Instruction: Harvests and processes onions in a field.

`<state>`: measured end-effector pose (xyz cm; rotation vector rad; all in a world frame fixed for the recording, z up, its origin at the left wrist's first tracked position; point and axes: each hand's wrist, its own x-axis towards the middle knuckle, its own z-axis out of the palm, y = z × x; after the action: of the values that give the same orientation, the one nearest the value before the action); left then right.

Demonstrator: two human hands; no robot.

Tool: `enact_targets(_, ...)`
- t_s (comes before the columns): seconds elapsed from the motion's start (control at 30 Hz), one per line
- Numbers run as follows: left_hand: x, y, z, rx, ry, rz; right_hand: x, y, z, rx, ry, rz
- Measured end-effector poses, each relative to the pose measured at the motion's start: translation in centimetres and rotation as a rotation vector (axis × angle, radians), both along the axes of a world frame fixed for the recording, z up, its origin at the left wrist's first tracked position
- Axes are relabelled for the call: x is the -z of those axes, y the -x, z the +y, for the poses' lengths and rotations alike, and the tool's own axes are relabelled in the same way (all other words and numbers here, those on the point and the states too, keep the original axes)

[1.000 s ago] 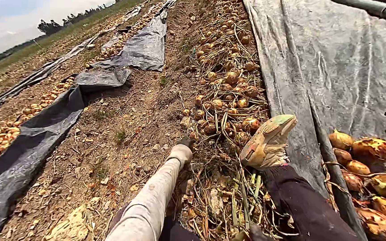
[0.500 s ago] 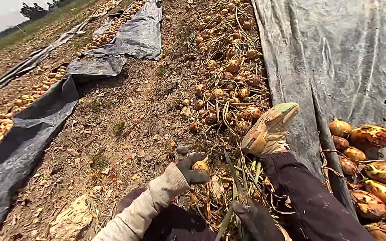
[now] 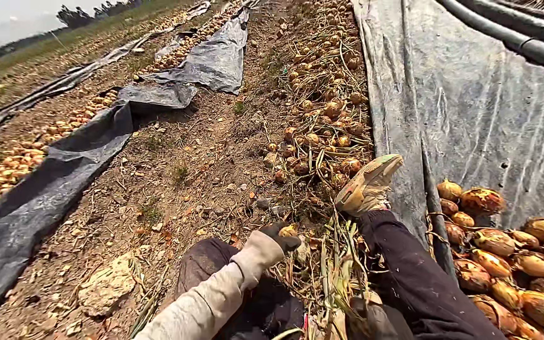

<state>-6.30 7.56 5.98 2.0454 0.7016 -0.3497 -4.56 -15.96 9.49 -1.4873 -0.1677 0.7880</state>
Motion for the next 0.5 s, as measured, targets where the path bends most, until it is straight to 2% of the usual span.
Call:
enact_targets(0.07, 0.3, 0.3, 0.4, -0.418, 0.416, -0.067, -0.9, 1.1, -0.5, 0.127, -0.019, -0.197)
enact_targets(0.1, -0.2, 1.3, -0.3, -0.561, 0.687, -0.092, -0.1, 1.7, -0.7, 0.141, 0.041, -0.329)
enact_targets(0.17, -1.4, 3.3, -2.6, -0.595, 1.079, -0.090, 1.7, 2.6, -0.5, 0.136, 0.216, -0.457)
enact_targets(0.2, -2.0, 4.1, -4.0, -0.567, 1.165, -0.093, 1.5, 2.7, 0.1, 0.146, 0.296, -0.460)
enact_targets(0.23, -2.5, 4.8, -5.5, -0.531, 1.177, -0.123, 0.9, 2.9, 0.9, 0.156, 0.362, -0.464)
enact_targets(0.27, -2.8, 5.4, -6.9, -0.470, 1.101, -0.194, 0.8, 3.4, 1.4, 0.139, 0.415, -0.486)
enact_targets(0.33, -2.0, 6.5, -8.5, -0.293, 0.759, -0.461, 0.8, 4.6, 1.9, 0.067, 0.467, -0.531)
enact_targets(0.37, -1.3, 6.8, -9.1, -0.290, 0.600, -0.529, 1.2, 5.3, 1.7, 0.018, 0.463, -0.588)
enact_targets(0.4, -1.4, 7.1, -9.4, -0.340, 0.510, -0.513, 1.3, 5.9, 1.4, -0.044, 0.434, -0.647)
enact_targets(0.43, -2.2, 7.5, -9.2, -0.350, 0.498, -0.384, 0.8, 6.7, 0.9, -0.114, 0.392, -0.687)
enact_targets(0.5, -1.0, 6.4, -7.7, -0.473, 0.599, -0.164, -1.4, 9.5, -0.3, -0.274, 0.345, -0.672)
